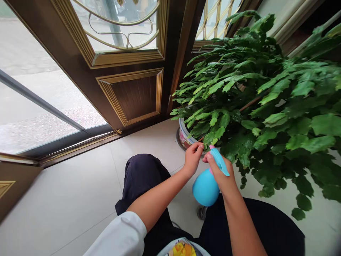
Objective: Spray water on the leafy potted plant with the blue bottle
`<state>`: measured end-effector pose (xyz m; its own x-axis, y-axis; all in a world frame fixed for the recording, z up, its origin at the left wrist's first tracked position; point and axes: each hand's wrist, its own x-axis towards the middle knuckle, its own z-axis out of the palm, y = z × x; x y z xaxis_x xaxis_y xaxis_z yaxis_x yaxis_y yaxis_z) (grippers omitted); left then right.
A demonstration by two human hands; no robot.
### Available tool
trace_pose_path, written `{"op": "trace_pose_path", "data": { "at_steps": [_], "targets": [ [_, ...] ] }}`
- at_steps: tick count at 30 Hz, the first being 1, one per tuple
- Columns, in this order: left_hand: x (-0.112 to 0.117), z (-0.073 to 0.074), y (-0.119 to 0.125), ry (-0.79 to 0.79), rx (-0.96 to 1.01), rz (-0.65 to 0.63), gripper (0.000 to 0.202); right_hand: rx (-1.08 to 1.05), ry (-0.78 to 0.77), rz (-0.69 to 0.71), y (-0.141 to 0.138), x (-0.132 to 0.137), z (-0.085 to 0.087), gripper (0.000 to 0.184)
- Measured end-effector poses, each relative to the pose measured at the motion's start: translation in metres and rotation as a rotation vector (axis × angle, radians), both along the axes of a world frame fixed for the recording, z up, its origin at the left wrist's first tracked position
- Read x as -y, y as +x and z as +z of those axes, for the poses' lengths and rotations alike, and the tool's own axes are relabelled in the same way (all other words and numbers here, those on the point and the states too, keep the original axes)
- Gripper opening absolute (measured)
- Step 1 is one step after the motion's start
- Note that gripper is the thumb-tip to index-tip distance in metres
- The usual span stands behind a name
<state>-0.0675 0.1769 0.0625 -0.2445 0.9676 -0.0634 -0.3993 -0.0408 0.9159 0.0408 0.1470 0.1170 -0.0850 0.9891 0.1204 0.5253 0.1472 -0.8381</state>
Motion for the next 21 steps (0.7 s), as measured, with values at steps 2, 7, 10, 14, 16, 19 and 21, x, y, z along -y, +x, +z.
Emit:
{"op": "trace_pose_path", "data": {
  "at_steps": [2, 7, 10, 14, 16, 19, 21],
  "targets": [
    [-0.001, 0.000, 0.000, 0.007, 0.025, -0.021, 0.024, -0.009, -0.023, 0.004, 0.000, -0.001, 0.000, 0.039],
    [-0.006, -0.001, 0.001, -0.025, 0.079, -0.076, 0.025, -0.037, -0.032, -0.048, -0.007, -0.003, 0.001, 0.037],
    [-0.011, -0.006, 0.004, -0.055, 0.159, -0.147, 0.022, 0.010, -0.029, -0.058, -0.008, -0.005, 0.002, 0.036],
    [-0.014, -0.014, 0.007, -0.105, 0.256, -0.235, 0.021, 0.076, -0.029, -0.089, -0.008, -0.006, 0.004, 0.038],
    [-0.014, -0.016, 0.008, -0.108, 0.275, -0.255, 0.023, 0.074, -0.038, -0.103, -0.008, -0.006, 0.005, 0.039],
    [-0.014, -0.016, 0.009, -0.105, 0.280, -0.251, 0.025, 0.075, -0.038, -0.102, -0.007, -0.006, 0.003, 0.040],
    [-0.014, -0.016, 0.008, -0.112, 0.291, -0.240, 0.026, 0.073, -0.019, -0.060, -0.005, -0.006, 0.001, 0.038]
  ]
}}
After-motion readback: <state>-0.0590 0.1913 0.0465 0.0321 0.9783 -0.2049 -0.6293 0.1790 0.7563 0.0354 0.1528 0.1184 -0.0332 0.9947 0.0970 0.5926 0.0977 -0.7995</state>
